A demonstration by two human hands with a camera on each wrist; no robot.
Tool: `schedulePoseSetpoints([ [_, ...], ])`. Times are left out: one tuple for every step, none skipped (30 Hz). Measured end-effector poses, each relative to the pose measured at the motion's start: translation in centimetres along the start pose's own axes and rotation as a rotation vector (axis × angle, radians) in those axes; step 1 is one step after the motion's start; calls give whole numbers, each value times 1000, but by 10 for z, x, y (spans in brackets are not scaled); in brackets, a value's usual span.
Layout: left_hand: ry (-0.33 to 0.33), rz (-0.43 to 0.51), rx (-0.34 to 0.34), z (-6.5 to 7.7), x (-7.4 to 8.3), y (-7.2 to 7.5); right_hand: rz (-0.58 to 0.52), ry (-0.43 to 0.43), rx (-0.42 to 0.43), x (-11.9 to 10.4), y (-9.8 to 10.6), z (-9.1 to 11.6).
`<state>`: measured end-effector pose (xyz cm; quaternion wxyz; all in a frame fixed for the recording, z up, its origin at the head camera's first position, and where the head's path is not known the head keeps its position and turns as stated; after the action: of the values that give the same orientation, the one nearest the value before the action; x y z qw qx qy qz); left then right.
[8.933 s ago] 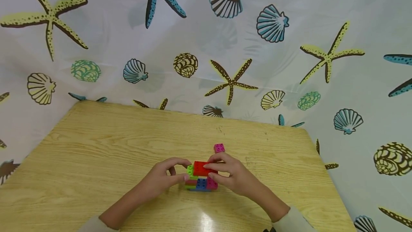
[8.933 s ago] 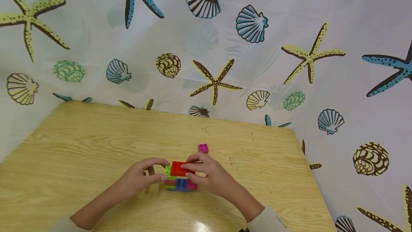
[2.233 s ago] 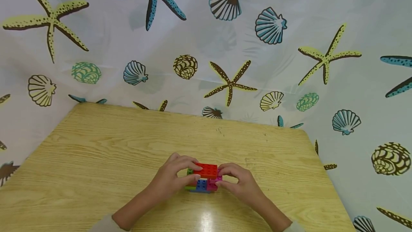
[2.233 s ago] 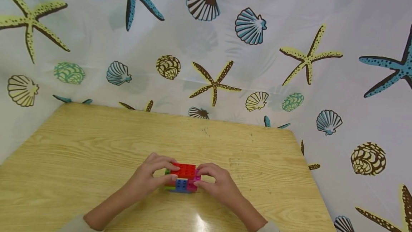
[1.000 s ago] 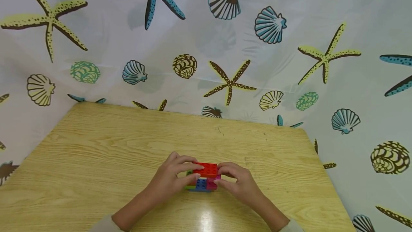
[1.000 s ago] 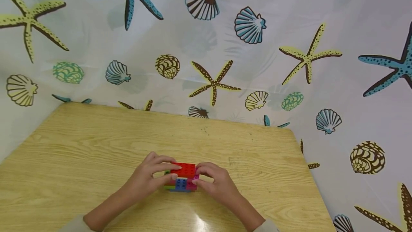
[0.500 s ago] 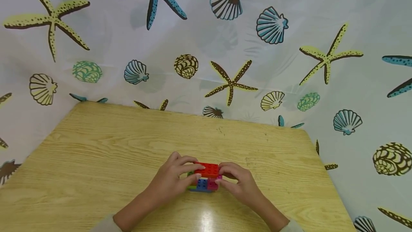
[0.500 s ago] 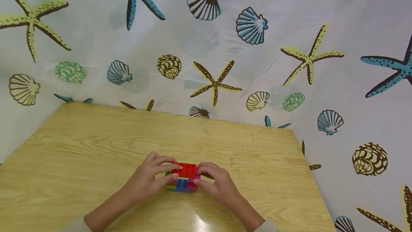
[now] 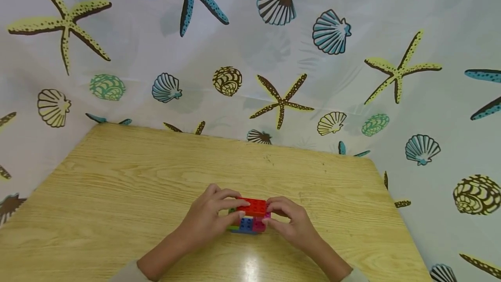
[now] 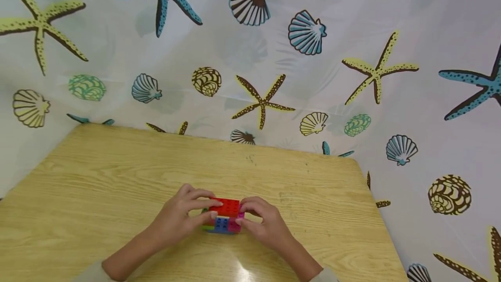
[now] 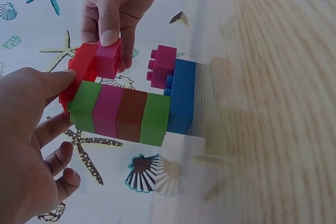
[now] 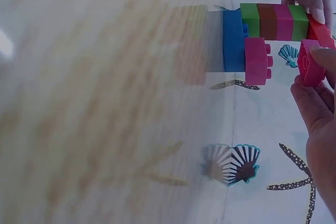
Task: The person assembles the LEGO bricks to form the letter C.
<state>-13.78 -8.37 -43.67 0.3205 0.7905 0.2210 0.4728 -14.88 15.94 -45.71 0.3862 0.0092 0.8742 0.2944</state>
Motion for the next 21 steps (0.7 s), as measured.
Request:
schedulePoseSetpoints([
  [9,0,-1,0,0,0,-2,-11,-2,2,0,1],
  [17,4,-3,0,0,0,-9,-22,-5,3,0,1],
  [21,6,-2,-1,0,0,-9,-31,-8,4,0,1],
  [21,3,0,-1,0,-1,-9,-31,-10,5,0,2],
  [21,-1,2,-1,0,-1,-13,-33,-14,5,1,2],
  [20,-3,6,-1,0,-1,-14,-37,-17,6,1,2],
  [19,-6,9,-1,0,-1,-20,-49,-20,6,1,2],
  [19,-6,13,-1,0,-1,-19,-54,-23,7,1,2],
  [19,-6,15,-1,0,-1,-17,-57,-25,7,2,2],
  [20,-6,15,-1,0,-1,-21,-65,-27,7,2,2],
  [25,-5,11,-1,0,-1,-22,-72,-28,8,2,2],
  [33,1,5,-1,0,-1,-25,-74,-29,8,2,2],
  [42,8,-3,-1,0,-1,-28,-75,-31,9,2,3],
  [52,17,-12,-1,0,-2,-32,-78,-33,9,2,3],
  [59,26,-22,0,0,-1,-38,-79,-35,9,2,3],
  [66,36,-31,0,0,-2,-45,-81,-37,9,1,3],
  [71,48,-39,0,0,-2,-51,-81,-38,10,1,3],
  [74,60,-47,0,0,-2,-57,-79,-39,10,1,3],
  [75,70,-51,0,-1,-2,-62,-77,-39,10,1,3],
  [78,79,-55,1,-1,-2,-65,-76,-40,10,0,3],
  [77,87,-59,1,-2,-2,-69,-73,-39,10,0,3],
])
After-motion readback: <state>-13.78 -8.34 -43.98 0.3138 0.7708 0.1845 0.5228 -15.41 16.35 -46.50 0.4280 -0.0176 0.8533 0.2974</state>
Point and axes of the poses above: each hand's wrist, its own z-axis away from the middle knuckle, its own y-axis out of the back of the hand, x = y × z, the point moved 2 cm from there along -z, towards the middle knuckle, and after that the axes turned 3 degrees about y, right-handed, at the moved point
